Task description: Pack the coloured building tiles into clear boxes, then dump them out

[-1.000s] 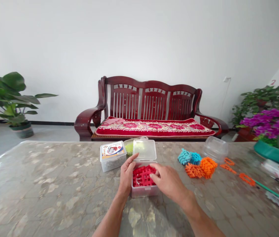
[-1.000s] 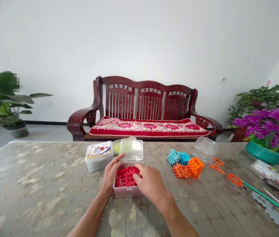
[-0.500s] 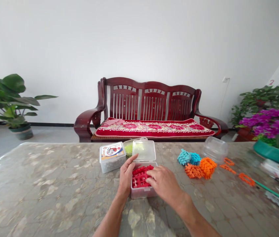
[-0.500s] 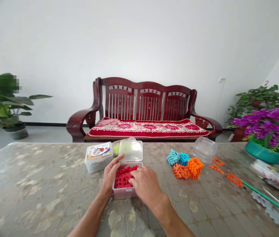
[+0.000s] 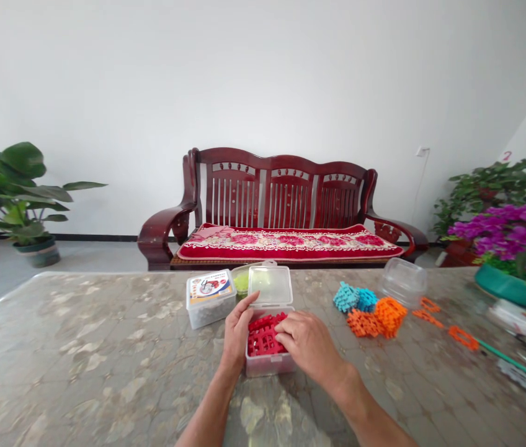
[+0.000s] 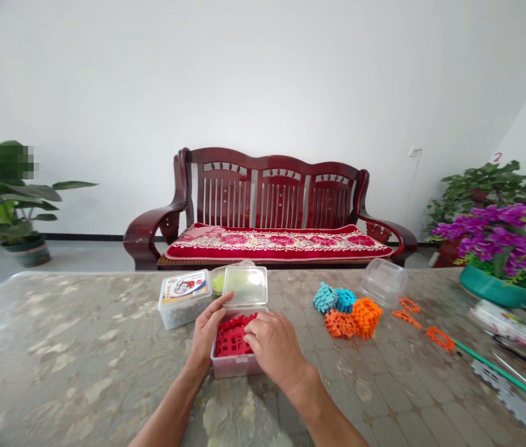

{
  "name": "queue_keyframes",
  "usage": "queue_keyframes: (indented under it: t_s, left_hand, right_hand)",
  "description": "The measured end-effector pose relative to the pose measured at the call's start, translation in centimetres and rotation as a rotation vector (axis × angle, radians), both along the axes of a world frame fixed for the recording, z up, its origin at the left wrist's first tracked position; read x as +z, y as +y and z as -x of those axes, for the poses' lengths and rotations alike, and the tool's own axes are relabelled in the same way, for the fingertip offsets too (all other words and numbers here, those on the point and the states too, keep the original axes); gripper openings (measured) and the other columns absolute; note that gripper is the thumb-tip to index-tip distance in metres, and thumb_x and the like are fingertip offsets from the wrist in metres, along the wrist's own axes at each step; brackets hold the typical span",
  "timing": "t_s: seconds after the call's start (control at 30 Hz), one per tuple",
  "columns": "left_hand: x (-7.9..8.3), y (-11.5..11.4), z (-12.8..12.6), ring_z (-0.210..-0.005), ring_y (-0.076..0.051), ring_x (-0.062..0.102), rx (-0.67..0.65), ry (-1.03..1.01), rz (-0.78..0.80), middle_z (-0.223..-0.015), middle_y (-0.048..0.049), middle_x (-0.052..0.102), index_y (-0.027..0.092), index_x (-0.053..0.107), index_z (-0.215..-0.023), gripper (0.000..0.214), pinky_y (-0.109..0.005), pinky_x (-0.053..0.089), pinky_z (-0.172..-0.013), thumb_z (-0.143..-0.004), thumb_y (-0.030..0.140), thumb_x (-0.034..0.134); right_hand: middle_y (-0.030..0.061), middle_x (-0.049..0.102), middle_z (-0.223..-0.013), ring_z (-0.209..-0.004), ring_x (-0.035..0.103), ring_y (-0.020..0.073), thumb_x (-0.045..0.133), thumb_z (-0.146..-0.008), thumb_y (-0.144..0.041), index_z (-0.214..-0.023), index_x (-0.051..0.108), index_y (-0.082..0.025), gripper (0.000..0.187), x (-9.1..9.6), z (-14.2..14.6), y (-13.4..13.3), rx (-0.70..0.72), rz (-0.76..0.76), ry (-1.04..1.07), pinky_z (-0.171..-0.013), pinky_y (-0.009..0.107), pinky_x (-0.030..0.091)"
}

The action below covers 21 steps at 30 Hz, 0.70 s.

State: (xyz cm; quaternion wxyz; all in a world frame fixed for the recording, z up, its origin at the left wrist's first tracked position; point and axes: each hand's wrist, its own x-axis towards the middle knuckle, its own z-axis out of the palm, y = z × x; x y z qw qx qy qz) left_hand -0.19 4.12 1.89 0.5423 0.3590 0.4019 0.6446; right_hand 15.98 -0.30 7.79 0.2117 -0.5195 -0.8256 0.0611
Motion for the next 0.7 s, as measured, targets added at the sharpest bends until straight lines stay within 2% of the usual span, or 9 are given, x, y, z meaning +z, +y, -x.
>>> queue_keyframes:
  t_s: [0.07,0.17,0.3,0.4,0.5,0.6,0.7]
  left_hand:
    - [0.0,-0.1,0.0,-0.063,-0.016,0.066,-0.011,0.007,-0.005,-0.078,-0.0035,0.074,0.012,0.073,-0.108,0.048,-0.026,0.050,-0.064,-0.065,0.032,0.069]
    - [0.0,-0.2,0.1,-0.062,-0.016,0.066,-0.033,0.012,-0.007,-0.072,-0.0020,0.072,0.012,0.070,-0.113,0.050,-0.026,0.050,-0.063,-0.068,0.032,0.067]
    - [0.2,-0.2,0.0,-0.063,-0.016,0.067,-0.039,-0.015,0.011,-0.073,-0.0016,0.072,0.013,0.070,-0.113,0.051,-0.024,0.049,-0.062,-0.066,0.032,0.069]
    - [0.4,-0.2,0.0,-0.072,-0.018,0.070,-0.076,-0.071,0.023,-0.082,-0.0031,0.074,0.014,0.069,-0.114,0.053,-0.025,0.051,-0.064,-0.063,0.030,0.069]
    - [0.3,-0.1,-0.1,-0.090,-0.022,0.070,-0.060,-0.131,-0.008,-0.105,-0.0064,0.073,0.016,0.071,-0.100,0.041,-0.028,0.054,-0.074,-0.061,0.026,0.070]
    - [0.2,-0.1,-0.2,-0.095,-0.022,0.069,-0.046,-0.189,-0.050,-0.120,-0.0054,0.069,0.018,0.066,-0.093,0.033,-0.029,0.054,-0.080,-0.060,0.022,0.069]
    - [0.3,-0.1,-0.3,-0.092,-0.021,0.070,-0.056,-0.233,-0.053,-0.119,-0.0032,0.069,0.022,0.058,-0.096,0.036,-0.032,0.054,-0.081,-0.062,0.022,0.067]
  right_hand:
    - [0.0008,0.072,-0.084,-0.084,0.063,0.0153,0.057,-0.090,-0.024,-0.084,0.075,-0.025,0.019,-0.4,-0.3,0.4,-0.023,-0.029,0.153,-0.081,0.026,0.043]
    - [0.0034,0.073,-0.083,-0.080,0.064,0.0168,0.054,-0.090,-0.031,-0.085,0.074,-0.022,0.023,-1.7,-1.3,1.6,-0.130,-0.080,0.504,-0.076,0.026,0.046]
    - [0.0068,0.072,-0.075,-0.071,0.064,0.0208,0.054,-0.084,-0.051,-0.084,0.073,-0.016,0.040,-4.7,-2.8,3.3,-0.290,0.003,0.826,-0.066,0.029,0.048]
    - [0.0068,0.070,-0.072,-0.071,0.063,0.0226,0.053,-0.080,-0.063,-0.079,0.072,-0.015,0.052,-6.9,-3.3,3.9,-0.316,0.121,0.906,-0.063,0.029,0.047]
    - [0.0063,0.072,-0.076,-0.078,0.064,0.0238,0.052,-0.080,-0.065,-0.078,0.071,-0.015,0.054,-8.3,-3.1,3.9,-0.271,0.203,0.918,-0.070,0.030,0.048]
    - [0.0059,0.073,-0.081,-0.083,0.064,0.0244,0.052,-0.083,-0.061,-0.082,0.072,-0.015,0.050,-8.8,-3.0,3.9,-0.249,0.218,0.900,-0.075,0.030,0.048]
    - [0.0050,0.071,-0.077,-0.080,0.063,0.0234,0.052,-0.083,-0.060,-0.081,0.072,-0.015,0.049,-8.8,-3.0,3.9,-0.265,0.201,0.900,-0.073,0.030,0.047]
